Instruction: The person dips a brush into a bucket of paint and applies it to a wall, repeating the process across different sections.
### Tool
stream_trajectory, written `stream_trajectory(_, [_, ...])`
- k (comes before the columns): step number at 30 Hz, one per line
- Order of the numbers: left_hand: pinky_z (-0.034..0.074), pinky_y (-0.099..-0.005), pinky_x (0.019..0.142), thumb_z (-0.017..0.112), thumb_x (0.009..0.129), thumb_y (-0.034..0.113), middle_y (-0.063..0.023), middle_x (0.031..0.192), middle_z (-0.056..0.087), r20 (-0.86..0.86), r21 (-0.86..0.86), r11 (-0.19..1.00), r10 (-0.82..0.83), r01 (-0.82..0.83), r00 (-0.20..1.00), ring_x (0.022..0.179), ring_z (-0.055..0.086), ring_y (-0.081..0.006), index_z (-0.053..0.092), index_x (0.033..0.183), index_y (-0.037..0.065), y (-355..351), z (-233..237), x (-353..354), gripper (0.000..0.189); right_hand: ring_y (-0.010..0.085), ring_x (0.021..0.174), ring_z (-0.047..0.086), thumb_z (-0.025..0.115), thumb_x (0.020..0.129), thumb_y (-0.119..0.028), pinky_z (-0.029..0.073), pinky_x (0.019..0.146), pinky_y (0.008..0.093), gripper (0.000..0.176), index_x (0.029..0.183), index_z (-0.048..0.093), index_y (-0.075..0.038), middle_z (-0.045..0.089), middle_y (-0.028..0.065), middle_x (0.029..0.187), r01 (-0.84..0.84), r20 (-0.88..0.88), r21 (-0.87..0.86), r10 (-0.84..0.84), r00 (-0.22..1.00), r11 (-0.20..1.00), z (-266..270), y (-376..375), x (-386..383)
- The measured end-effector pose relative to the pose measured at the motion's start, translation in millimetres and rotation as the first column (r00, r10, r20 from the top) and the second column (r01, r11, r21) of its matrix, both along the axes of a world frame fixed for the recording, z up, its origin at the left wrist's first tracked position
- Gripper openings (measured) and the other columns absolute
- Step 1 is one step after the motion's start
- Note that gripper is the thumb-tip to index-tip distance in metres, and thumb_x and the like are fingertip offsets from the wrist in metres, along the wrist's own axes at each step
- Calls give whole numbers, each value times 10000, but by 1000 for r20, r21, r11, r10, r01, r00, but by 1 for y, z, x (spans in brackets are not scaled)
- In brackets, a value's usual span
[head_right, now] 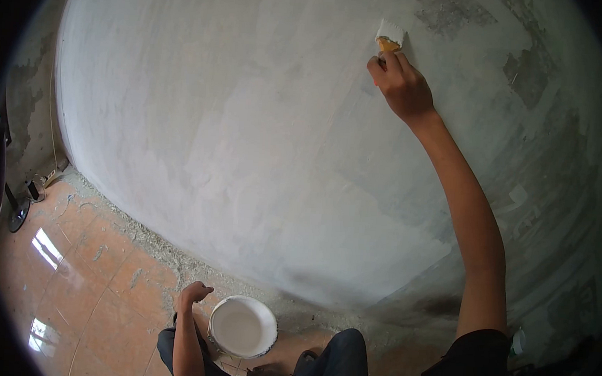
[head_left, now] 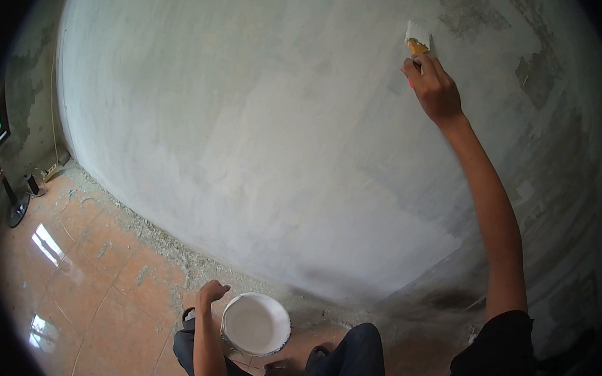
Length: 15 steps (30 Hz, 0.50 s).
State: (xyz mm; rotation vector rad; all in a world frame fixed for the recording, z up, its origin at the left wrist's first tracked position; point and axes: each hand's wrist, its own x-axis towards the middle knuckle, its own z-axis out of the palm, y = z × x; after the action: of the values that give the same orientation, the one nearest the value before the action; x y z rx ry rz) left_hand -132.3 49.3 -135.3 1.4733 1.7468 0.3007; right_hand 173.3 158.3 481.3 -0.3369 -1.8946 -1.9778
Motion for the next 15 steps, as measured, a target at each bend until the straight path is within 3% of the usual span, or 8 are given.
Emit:
stream_trajectory(14, [430, -364, 511, 555, 750, 421, -135, 534, 544, 14, -12, 1000, 8, -8, 1000, 494, 541, -236, 562, 584, -46, -4, 17, 1, 495, 163, 697, 564, 560, 679, -22, 492, 553, 205, 40, 682, 522, -32, 518, 73, 694, -7, 131, -150, 27, 991, 989, -102, -19, -3])
stream_trajectory(15, [432, -382, 647, 559, 738, 416, -203, 721, 561, 21, -72, 997, 26, -24, 999, 693, 556, -296, 588, 729, -54, -7, 32, 3, 471, 163, 697, 564, 560, 679, -22, 492, 553, 205, 40, 682, 522, -32, 518, 73, 694, -8, 130, -151, 28, 991, 988, -110, -20, -3])
